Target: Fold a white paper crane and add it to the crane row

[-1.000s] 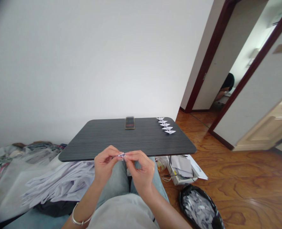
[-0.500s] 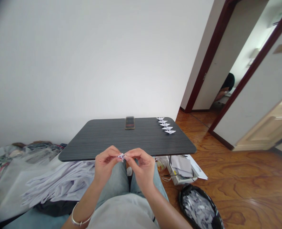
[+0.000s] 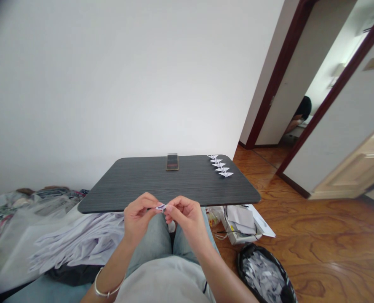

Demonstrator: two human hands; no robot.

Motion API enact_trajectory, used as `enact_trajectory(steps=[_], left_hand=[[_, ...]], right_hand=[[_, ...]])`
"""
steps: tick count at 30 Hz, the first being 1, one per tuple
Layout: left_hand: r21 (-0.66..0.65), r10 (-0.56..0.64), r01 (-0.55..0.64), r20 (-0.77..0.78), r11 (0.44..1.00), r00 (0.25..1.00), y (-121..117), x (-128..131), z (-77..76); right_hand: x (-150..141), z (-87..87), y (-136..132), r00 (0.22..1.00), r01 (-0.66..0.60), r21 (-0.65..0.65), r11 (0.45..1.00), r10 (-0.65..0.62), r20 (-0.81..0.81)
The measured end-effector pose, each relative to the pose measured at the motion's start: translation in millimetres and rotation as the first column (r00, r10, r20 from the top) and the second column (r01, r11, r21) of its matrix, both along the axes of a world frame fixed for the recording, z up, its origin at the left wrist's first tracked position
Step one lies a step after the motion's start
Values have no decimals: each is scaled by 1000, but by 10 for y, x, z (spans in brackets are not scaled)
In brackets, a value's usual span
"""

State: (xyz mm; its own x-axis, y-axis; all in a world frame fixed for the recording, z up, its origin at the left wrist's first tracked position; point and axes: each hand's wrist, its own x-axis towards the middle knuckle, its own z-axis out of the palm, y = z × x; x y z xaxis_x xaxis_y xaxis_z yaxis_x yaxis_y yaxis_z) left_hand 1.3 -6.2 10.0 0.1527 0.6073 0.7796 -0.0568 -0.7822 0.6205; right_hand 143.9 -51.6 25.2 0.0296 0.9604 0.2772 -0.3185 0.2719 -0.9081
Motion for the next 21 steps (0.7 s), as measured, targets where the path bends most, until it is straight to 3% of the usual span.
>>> enact_trajectory(steps=[5,11,15,21], left_hand=[[45,7,-5,-34,999,999,-2,-10,30],[90,-26,32,-63,995,998,18,-48,67],[115,-61,71,-86,991,994,31,-73,79],[53,-97,102,-77,993,992,38,-73,69]], right_hand=[[67,38,39,984,-163,-65,985,156,-89],[109,112,80,923,-371,-131,919,349,-162],[138,117,130,912,-406,-131,904,392,-121],[187,110,166,908,-415,-168,894,420,-8]])
